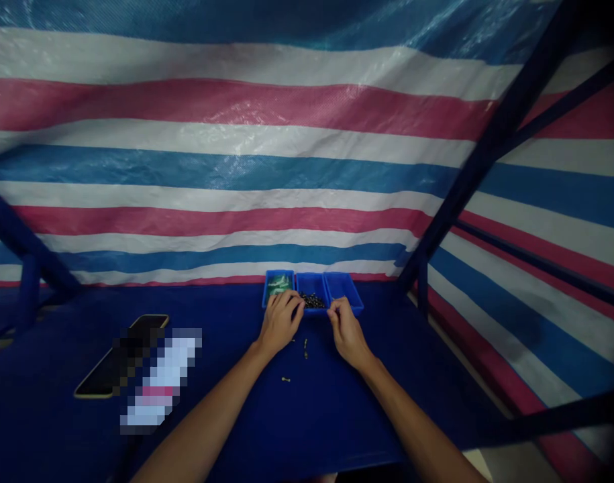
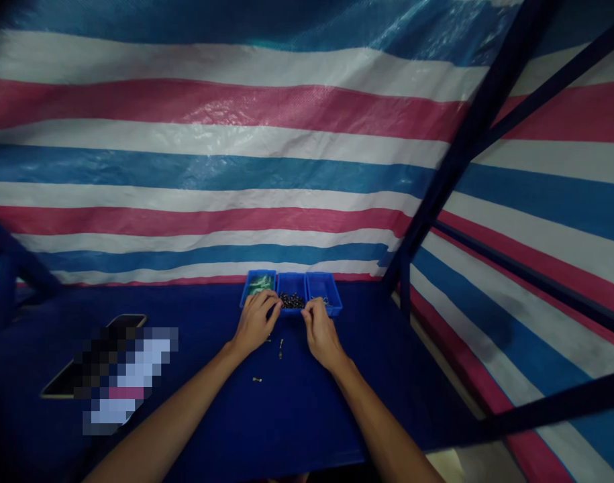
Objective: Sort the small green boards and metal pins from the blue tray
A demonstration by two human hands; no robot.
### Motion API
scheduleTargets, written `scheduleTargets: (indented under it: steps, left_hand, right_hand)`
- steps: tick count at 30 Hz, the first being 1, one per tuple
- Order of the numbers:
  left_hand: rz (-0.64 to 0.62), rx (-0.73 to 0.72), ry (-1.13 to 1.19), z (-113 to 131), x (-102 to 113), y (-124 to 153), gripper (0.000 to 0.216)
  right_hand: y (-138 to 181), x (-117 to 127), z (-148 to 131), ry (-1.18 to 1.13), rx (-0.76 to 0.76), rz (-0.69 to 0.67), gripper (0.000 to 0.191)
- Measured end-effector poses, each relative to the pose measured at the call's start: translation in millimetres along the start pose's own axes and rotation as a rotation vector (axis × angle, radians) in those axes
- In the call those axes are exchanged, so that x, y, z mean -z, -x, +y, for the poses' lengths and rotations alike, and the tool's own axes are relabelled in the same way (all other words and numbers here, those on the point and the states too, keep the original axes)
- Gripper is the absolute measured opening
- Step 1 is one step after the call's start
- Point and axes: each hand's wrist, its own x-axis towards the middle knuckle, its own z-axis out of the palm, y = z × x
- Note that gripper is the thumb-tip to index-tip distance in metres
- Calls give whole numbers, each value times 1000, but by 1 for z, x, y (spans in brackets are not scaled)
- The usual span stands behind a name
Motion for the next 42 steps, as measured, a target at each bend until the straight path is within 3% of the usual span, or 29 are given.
scheduleTargets:
  steps: [5, 11, 17, 26, 35, 42]
  left_hand:
    - [3, 9, -3, 1, 0, 0, 20]
    - [-7, 10, -3, 1, 0, -1, 21]
    - [-2, 9, -5, 1, -1, -1, 22]
    - [2, -1, -11, 1, 0, -1, 22]
    - [-9, 3, -17, 2, 1, -1, 21]
    - [-7, 8, -11, 2, 0, -1, 22]
  right_hand:
    - [0, 0, 7, -44, -17, 59, 16]
    - [-2, 5, 2, -100, 62, 88, 29]
    - [-4, 9, -3, -120, 9, 87, 34]
    - [-1, 4, 5, -122, -21, 22, 28]
    - [-2, 4, 7, -35, 20, 112, 28]
    - [-3, 5, 10, -65, 30, 100, 26]
